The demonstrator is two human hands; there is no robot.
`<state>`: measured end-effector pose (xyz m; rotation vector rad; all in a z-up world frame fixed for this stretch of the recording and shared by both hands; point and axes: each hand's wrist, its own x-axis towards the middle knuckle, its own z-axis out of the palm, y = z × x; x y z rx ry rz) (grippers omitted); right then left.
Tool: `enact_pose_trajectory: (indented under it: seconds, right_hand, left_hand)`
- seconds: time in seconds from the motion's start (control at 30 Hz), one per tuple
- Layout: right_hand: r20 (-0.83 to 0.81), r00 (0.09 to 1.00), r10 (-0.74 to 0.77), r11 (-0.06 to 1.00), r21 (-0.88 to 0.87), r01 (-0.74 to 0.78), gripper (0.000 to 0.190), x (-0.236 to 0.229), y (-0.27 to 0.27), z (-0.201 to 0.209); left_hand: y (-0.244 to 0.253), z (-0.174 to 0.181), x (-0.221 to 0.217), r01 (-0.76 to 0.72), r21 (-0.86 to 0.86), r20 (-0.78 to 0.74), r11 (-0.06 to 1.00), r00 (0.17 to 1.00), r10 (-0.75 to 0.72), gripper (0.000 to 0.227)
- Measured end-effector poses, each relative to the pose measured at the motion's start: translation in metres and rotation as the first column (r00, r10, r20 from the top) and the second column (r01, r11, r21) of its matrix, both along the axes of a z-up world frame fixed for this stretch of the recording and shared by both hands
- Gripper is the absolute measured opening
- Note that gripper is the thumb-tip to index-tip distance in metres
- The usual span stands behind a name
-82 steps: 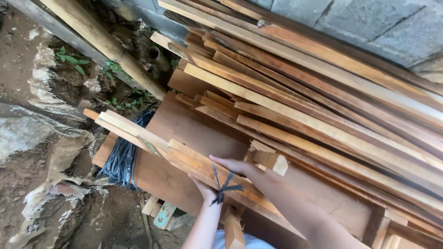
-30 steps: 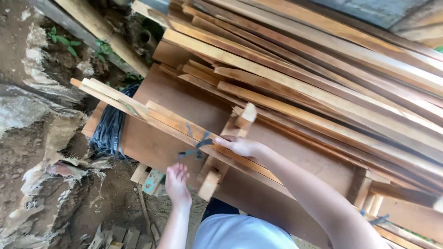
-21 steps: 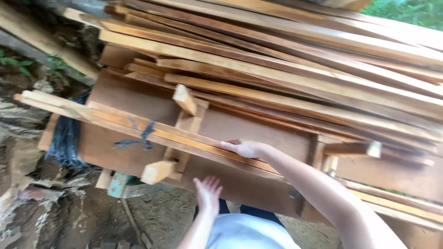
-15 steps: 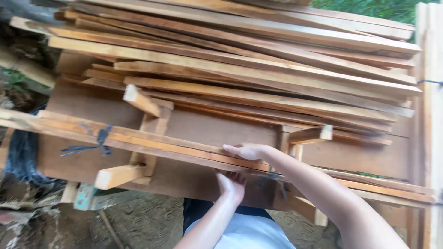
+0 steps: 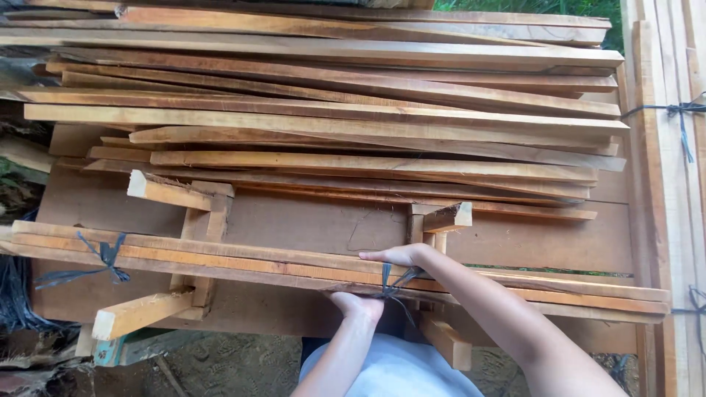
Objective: Bundling long wooden planks together using wire ties and pliers.
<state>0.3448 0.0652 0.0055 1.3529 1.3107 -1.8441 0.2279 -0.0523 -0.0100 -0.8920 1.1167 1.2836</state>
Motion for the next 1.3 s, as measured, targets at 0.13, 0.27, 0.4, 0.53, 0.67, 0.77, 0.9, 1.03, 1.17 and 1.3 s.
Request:
enact_pose_trajectory:
  seconds: [0.13, 0.27, 0.4, 0.53, 0.67, 0.77, 0.9, 1.03, 1.17, 1.3]
  right_hand:
    - [-0.009, 1.0, 0.019, 1.0, -0.011, -0.019, 0.106, 0.002, 0.009, -0.006]
    - [0.004, 0.998, 0.063, 0.998, 0.016, -0.063, 0.105, 0.006, 0.005, -0.066]
    - [0.013, 0.989, 0.15, 0.984, 0.091, -0.15, 0.091, -0.003, 0.013, -0.1]
    - [0.059, 0.98, 0.187, 0.957, 0.215, -0.196, 0.093, -0.054, 0.005, -0.045]
    - [0.112, 0.97, 0.217, 0.957, 0.17, -0.234, 0.096, -0.087, 0.006, -0.021]
    - [0.108, 0.97, 0.219, 0.964, 0.13, -0.232, 0.091, -0.098, -0.01, -0.004]
    - [0.133, 0.954, 0.268, 0.93, 0.222, -0.292, 0.092, -0.103, -0.026, 0.0]
    - [0.158, 0.935, 0.318, 0.912, 0.216, -0.347, 0.098, -0.108, -0.017, 0.006]
    - [0.202, 0.972, 0.121, 0.976, 0.152, -0.153, 0.092, -0.123, 0.004, -0.056]
    - [0.41, 0.902, 0.137, 0.985, -0.157, -0.078, 0.13, -0.129, 0.004, -0.127]
  left_hand:
    - [0.006, 0.003, -0.001, -0.001, 0.025, -0.014, 1.0, 1.0, 0.001, 0.088]
    - [-0.012, 0.01, -0.023, -0.017, 0.024, -0.055, 1.0, 0.998, 0.019, 0.091]
    - [-0.015, 0.022, -0.043, -0.008, 0.046, -0.079, 0.999, 0.997, 0.012, 0.093]
    - [-0.014, 0.047, -0.081, 0.019, 0.051, -0.106, 0.999, 0.994, -0.014, 0.095]
    - [0.001, 0.051, -0.14, 0.149, -0.006, -0.315, 0.989, 0.938, -0.143, 0.088]
    - [0.013, 0.067, -0.163, 0.228, -0.089, -0.291, 0.969, 0.925, -0.245, 0.087]
    - [0.005, 0.062, -0.17, 0.337, -0.303, -0.276, 0.891, 0.864, -0.421, 0.088]
    - [0.008, 0.073, -0.176, 0.383, -0.348, -0.232, 0.856, 0.849, -0.475, 0.083]
    - [0.017, 0.084, -0.183, 0.442, -0.364, -0.182, 0.82, 0.83, -0.528, 0.077]
    - [0.012, 0.066, -0.192, 0.453, -0.332, -0.128, 0.828, 0.848, -0.515, 0.077]
